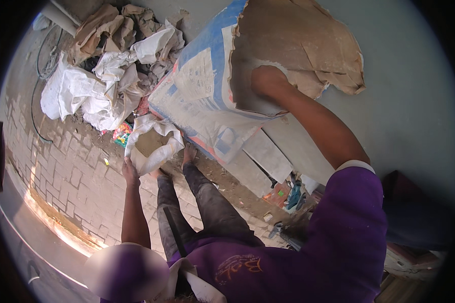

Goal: The person scoops a white powdery substance from a large blue and white sack into a smaller white sack using a trowel. They repeat this scooping and pouring action multiple times to fill the smaller bag. Finally, they lift the filled small sack and place it on top of the larger sack.

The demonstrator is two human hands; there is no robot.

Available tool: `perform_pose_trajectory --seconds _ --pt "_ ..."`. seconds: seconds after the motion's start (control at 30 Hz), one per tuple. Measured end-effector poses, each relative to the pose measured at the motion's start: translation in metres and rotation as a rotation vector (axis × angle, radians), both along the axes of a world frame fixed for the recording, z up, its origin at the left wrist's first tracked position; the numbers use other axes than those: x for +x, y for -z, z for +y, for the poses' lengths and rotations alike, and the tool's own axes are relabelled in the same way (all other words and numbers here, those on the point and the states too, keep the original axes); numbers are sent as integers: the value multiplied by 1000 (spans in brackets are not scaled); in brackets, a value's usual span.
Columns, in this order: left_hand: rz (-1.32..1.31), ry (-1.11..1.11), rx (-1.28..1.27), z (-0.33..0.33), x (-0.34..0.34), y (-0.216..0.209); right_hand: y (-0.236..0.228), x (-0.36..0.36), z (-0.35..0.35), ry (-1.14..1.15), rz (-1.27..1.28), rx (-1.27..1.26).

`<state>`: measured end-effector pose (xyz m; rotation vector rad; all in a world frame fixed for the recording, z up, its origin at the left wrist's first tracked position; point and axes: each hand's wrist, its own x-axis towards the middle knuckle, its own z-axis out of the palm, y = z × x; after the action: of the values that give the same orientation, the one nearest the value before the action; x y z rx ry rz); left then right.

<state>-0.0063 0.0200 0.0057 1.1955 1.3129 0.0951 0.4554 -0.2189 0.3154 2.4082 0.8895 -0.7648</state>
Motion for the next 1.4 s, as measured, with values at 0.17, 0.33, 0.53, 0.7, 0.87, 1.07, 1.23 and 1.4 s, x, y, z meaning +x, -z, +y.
perform_pose_trajectory --seconds 0.17,0.33,0.53,0.7,0.87,1.07,1.23,1.4 --pt "-82 -67 -37 -11 9 -6 29 15 4 81 83 -71" --pt "-26 -56 -45 -7 -1 5 21 17 -11 177 165 98" --pt "-63 -32 -6 -11 9 -3 35 22 -20 231 219 107" --pt "-35 -60 -15 -13 15 -10 48 24 -41 394 267 257" --pt "-8 -29 21 -15 15 -17 26 16 -19 43 297 372" --pt "9 -12 34 -8 5 -4 30 17 -20 167 446 469" --pt "21 8 63 -11 11 -9 -32 4 -16 679 565 584" --pt "60 40 108 -15 16 -10 -64 9 -35 782 595 656"
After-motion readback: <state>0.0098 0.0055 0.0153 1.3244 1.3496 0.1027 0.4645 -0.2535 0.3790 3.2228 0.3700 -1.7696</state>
